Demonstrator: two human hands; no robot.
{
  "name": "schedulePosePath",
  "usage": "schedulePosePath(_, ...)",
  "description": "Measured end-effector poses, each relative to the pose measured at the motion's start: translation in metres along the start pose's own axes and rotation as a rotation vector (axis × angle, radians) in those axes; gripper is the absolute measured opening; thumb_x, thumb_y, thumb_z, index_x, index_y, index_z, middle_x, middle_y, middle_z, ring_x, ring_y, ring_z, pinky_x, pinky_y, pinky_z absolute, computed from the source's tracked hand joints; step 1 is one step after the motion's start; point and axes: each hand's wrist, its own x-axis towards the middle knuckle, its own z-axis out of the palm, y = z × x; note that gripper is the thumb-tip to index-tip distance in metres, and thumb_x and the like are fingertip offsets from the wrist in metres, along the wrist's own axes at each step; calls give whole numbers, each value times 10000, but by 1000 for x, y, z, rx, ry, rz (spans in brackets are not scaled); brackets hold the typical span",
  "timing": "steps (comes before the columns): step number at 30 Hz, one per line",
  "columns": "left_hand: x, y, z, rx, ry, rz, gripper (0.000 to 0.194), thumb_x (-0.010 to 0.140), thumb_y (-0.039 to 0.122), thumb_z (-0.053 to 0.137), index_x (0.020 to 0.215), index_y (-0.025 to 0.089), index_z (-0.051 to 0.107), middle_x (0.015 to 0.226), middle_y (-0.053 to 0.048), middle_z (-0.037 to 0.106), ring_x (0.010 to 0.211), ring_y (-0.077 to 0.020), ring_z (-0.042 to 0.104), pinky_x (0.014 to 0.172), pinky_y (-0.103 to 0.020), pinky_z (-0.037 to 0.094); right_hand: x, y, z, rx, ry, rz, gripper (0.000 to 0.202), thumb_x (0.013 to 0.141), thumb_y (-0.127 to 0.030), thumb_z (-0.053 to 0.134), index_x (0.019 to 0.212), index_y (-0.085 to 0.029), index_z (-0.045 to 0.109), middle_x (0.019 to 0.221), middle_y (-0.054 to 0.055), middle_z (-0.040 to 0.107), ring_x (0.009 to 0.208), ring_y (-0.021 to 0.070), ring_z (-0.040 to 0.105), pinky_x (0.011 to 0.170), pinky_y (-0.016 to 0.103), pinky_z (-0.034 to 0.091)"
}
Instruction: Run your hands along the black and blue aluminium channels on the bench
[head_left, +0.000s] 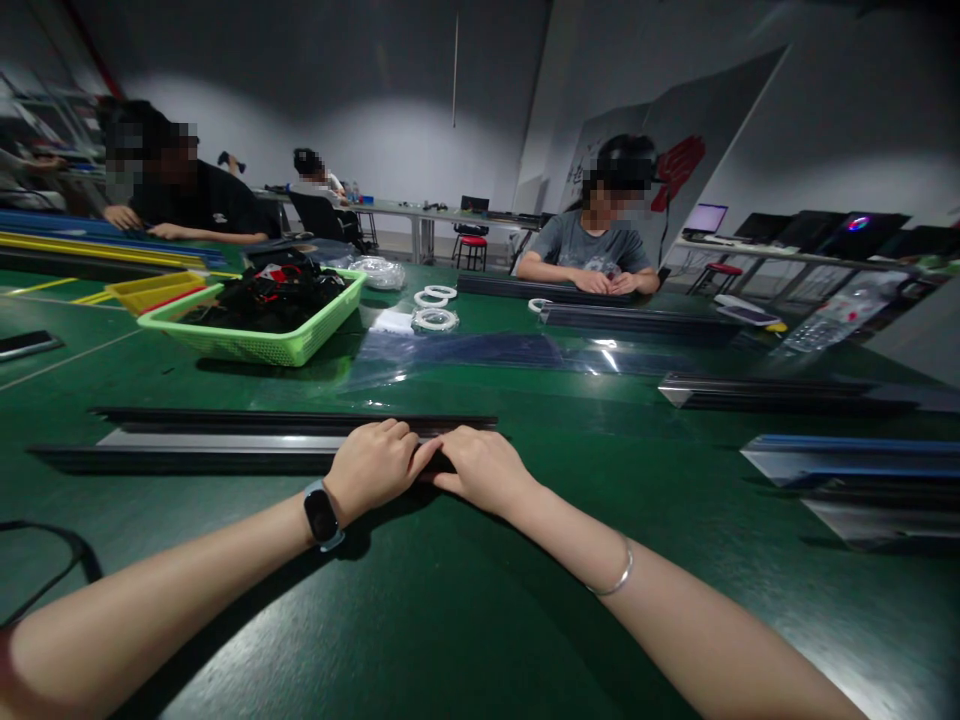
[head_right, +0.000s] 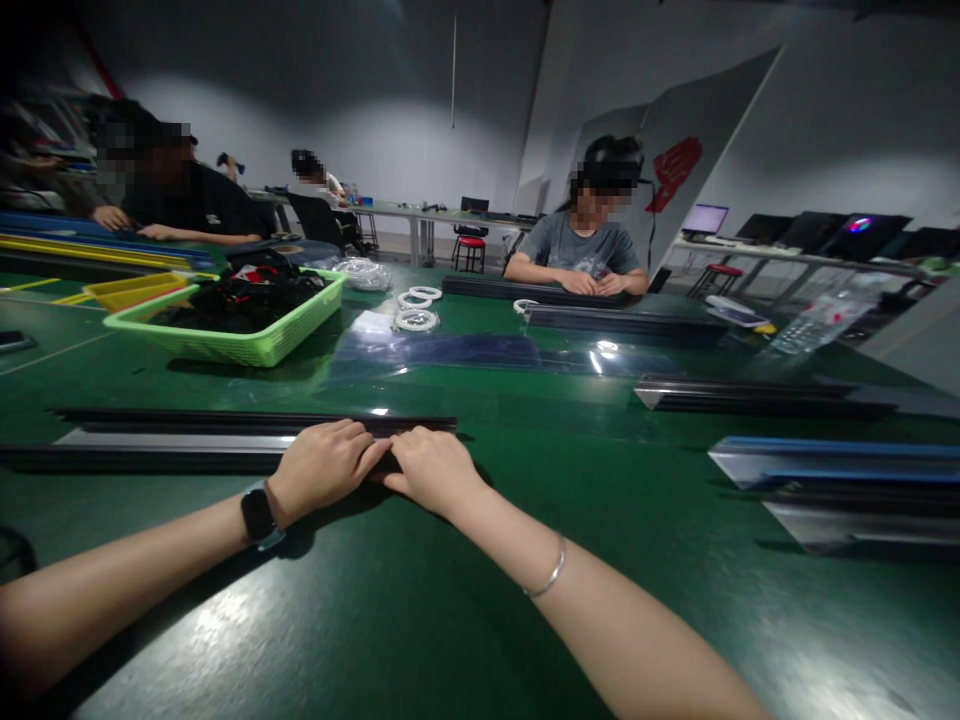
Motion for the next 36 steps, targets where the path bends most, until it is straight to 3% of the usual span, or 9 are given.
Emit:
schedulePosePath(10,-3,0,1,34,80,38,334,860,388,374,667,167,533,604,-32,562,592,-158,508,590,-294,326,4,2,-3,-73,-15,18,298,835,-425,414,828,-169,567,786,69,640,740,177,588,638,269,384)
schedulePosePath(17,-3,0,-1,23,110,48,331,853,381,387,652,162,532,594,-34,556,587,-152,508,589,-288,329,4,5,-18,-78,-156,58,356,835,-461,388,879,-172,592,778,83,652,739,191,609,639,265,402)
schedulePosePath(29,-3,0,4,-1,96,-20,411,850,424,376,607,146,556,600,-61,585,608,-157,543,619,-288,372,-3,8,-45,-44,-288,206,263,787,-402,505,875,-170,594,832,95,651,749,204,612,591,271,423)
schedulePosePath(32,-2,1,4,-18,73,-23,423,852,428,370,611,143,570,610,-67,593,610,-162,546,617,-293,376,-3,6,-45,-48,-262,180,290,753,-429,538,869,-166,576,814,89,648,741,215,606,586,284,425)
schedulePosePath(36,0,1,3,-12,37,-19,437,858,425,358,608,143,581,616,-70,597,606,-168,542,607,-299,375,-1,-1,-31,-26,-123,88,282,743,-406,550,893,-168,543,845,77,633,803,215,586,653,298,423)
